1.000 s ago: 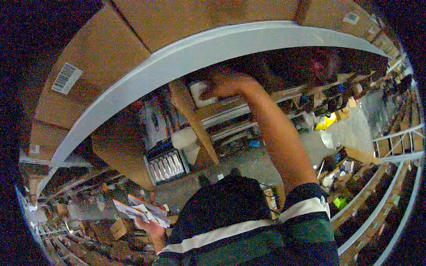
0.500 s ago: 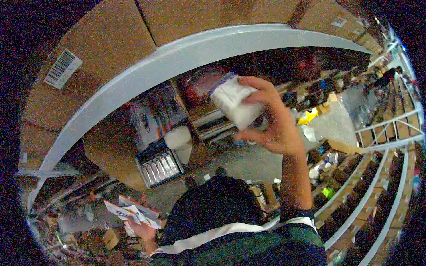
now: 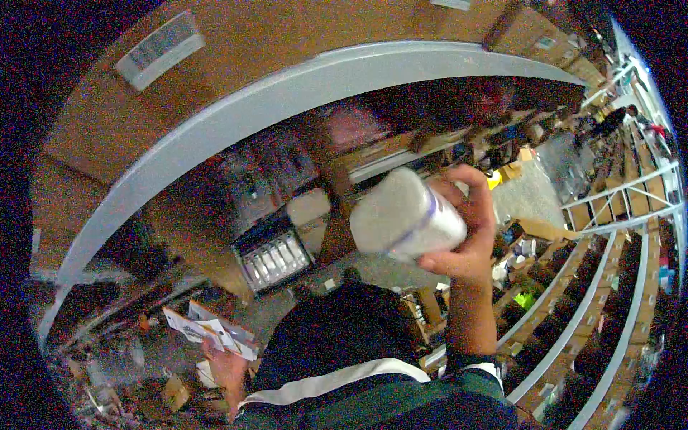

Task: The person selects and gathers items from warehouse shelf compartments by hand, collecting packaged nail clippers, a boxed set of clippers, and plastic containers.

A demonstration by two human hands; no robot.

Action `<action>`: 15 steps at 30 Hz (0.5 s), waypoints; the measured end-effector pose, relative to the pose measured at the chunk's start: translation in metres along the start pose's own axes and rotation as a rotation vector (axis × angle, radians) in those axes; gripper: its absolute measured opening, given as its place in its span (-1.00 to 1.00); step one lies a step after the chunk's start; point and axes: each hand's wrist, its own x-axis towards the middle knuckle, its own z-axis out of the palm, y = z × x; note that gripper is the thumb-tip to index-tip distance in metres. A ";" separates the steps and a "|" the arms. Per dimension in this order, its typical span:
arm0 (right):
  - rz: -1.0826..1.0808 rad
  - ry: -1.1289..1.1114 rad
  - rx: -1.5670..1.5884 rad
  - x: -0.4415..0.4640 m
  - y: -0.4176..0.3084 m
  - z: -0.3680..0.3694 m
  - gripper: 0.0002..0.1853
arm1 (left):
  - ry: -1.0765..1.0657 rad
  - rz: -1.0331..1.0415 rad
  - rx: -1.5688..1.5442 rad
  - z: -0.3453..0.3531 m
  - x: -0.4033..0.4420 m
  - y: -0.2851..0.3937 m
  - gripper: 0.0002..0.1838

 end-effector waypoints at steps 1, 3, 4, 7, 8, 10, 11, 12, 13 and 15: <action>-0.050 -0.045 -0.053 -0.005 -0.001 0.000 0.02 | 0.004 -0.010 0.011 -0.002 -0.001 -0.003 -0.18; -0.108 -0.113 -0.062 -0.013 -0.004 0.021 -0.10 | 0.001 0.067 0.034 0.002 0.002 -0.009 -0.18; -0.120 -0.197 0.001 -0.010 -0.010 0.037 -0.29 | 0.009 0.076 0.057 0.002 0.001 -0.008 -0.18; -0.344 -0.655 -0.886 0.010 -0.036 0.055 -0.47 | 0.042 0.086 0.068 0.008 0.002 -0.006 -0.19; -0.285 -0.712 -0.997 0.009 -0.032 0.063 -0.42 | 0.032 0.059 0.054 -0.005 0.002 -0.004 -0.19; -0.274 -0.771 -1.128 0.014 -0.018 0.077 -0.46 | 0.022 0.039 0.037 0.002 0.003 -0.004 -0.19; -0.279 -0.777 -1.123 0.017 -0.012 0.081 -0.46 | -0.007 0.079 0.062 0.008 0.004 -0.007 -0.19; -0.373 -0.805 -1.210 0.020 -0.006 0.084 -0.48 | -0.018 0.098 0.073 0.013 0.004 -0.007 -0.19; -0.467 -0.831 -1.297 0.022 -0.001 0.085 -0.49 | -0.029 0.117 0.085 0.018 0.004 -0.007 -0.19; -0.488 -0.856 -1.336 0.027 0.006 0.086 -0.50 | -0.072 0.102 0.067 0.020 0.004 -0.008 -0.18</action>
